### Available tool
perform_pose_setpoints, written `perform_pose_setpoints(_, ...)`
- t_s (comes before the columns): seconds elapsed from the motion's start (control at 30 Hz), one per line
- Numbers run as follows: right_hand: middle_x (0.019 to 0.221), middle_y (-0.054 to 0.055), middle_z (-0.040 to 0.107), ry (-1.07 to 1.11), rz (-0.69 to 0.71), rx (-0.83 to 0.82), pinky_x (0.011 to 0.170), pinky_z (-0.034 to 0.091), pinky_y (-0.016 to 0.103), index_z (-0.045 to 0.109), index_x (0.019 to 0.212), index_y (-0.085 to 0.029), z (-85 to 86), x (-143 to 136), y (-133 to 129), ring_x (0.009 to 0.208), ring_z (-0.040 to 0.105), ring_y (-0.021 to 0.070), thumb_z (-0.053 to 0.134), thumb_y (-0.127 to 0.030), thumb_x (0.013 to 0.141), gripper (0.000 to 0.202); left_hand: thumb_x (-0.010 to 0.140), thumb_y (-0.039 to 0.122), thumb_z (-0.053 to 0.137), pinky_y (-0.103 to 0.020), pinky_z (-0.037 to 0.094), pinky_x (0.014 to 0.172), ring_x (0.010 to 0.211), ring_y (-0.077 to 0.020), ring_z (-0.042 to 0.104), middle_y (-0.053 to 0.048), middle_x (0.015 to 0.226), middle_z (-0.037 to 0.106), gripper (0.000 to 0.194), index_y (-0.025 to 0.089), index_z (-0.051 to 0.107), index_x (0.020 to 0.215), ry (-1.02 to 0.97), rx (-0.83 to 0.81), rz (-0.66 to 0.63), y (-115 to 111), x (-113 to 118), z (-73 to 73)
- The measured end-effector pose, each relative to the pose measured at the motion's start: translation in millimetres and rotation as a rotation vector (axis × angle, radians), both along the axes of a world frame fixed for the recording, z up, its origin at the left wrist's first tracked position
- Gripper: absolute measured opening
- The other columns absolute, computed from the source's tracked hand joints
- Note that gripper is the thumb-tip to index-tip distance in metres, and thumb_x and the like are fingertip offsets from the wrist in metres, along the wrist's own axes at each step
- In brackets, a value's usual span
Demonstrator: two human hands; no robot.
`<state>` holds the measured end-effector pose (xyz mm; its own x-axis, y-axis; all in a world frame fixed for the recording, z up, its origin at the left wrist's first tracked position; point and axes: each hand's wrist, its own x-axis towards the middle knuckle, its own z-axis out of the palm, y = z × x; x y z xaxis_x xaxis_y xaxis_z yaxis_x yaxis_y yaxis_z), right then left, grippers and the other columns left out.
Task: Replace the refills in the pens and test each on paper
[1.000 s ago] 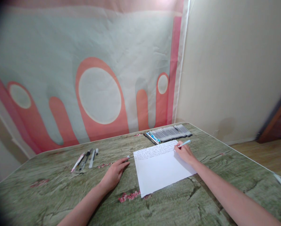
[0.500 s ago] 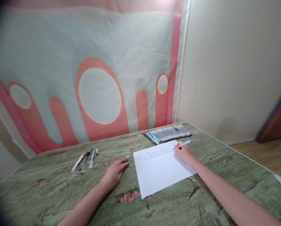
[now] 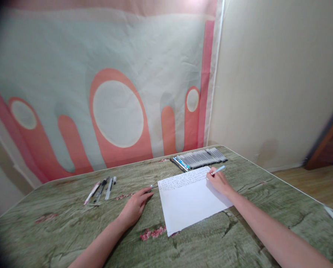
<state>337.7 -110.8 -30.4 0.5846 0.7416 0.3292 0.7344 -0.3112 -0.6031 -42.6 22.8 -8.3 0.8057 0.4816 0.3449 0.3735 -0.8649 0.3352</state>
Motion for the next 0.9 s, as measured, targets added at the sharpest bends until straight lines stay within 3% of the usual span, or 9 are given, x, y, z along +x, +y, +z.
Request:
perform_pose_setpoints(0.7, 0.051, -0.002, 0.05, -0.031, -0.016, 0.0, 0.053, 0.03, 0.025, 0.044, 0.066, -0.023, -1.8, 1.1, 1.2, 0.053, 0.047, 0.0147, 0.039, -0.028, 0.074, 0.011, 0.082, 0.012, 0.04, -0.035, 0.039, 0.098, 0.112, -0.0186, 0.049, -0.006, 0.124, 0.052, 0.035, 0.022, 0.06, 0.109, -0.012, 0.01, -0.009, -0.4, 0.7, -0.5)
perform_pose_setpoints(0.9, 0.051, -0.002, 0.051, 0.025, -0.048, 0.025, 0.05, 0.029, 0.025, 0.045, 0.063, -0.023, -0.7, -1.2, -2.4, 0.052, 0.048, 0.0142, 0.039, -0.031, 0.076, 0.016, 0.086, 0.02, 0.039, -0.033, 0.042, 0.093, 0.106, -0.0177, 0.052, -0.006, 0.116, 0.055, 0.028, 0.022, 0.061, 0.103, -0.062, 0.01, 0.022, -4.6, -1.1, 3.6)
